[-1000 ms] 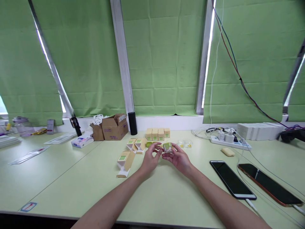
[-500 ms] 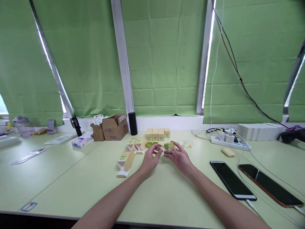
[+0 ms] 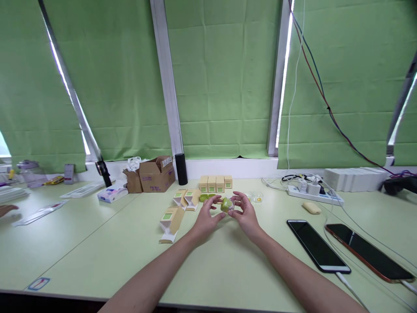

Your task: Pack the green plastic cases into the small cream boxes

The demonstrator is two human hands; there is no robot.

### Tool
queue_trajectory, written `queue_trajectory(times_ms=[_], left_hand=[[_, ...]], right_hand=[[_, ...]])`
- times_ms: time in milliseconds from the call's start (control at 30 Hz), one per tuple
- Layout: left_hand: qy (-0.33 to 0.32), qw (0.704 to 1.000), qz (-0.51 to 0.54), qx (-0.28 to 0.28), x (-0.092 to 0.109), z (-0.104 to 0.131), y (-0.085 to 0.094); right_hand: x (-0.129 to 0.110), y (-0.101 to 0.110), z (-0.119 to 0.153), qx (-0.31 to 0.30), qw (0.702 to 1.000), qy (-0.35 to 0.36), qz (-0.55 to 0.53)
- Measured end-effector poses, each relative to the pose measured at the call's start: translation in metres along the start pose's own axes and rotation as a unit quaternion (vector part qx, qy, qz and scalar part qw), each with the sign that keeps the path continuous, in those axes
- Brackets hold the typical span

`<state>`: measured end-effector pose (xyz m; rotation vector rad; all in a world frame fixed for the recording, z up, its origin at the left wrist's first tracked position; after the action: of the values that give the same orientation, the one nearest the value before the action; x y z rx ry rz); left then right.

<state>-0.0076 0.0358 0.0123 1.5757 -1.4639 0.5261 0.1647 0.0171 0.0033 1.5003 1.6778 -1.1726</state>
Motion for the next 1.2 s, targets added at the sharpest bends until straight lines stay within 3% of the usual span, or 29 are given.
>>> queue_trajectory(times_ms=[233, 733, 1200], left_hand=[[0.012, 1.000, 0.000, 0.000, -0.001, 0.001, 0.000], [0.030, 0.998, -0.062, 0.000, -0.003, 0.000, 0.000], [0.063, 0.983, -0.172, -0.016, -0.017, 0.002, 0.000]], right_hand=[[0.000, -0.004, 0.002, -0.018, 1.000, -0.006, 0.018], [0.021, -0.002, -0.002, -0.063, 0.996, -0.040, -0.050], [0.032, 0.025, -0.014, 0.072, 0.986, -0.030, 0.145]])
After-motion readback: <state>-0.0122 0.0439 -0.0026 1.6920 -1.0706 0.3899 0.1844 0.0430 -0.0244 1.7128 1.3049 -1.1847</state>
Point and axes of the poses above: each hand's wrist, its own z-axis away from the middle knuckle, its own y-axis out of the back of the hand, x = y × z, the point moved 4 cm from there along -z, towards the middle knuckle, and after that the axes turned 1 degree about -z, right-handed, at the moved point
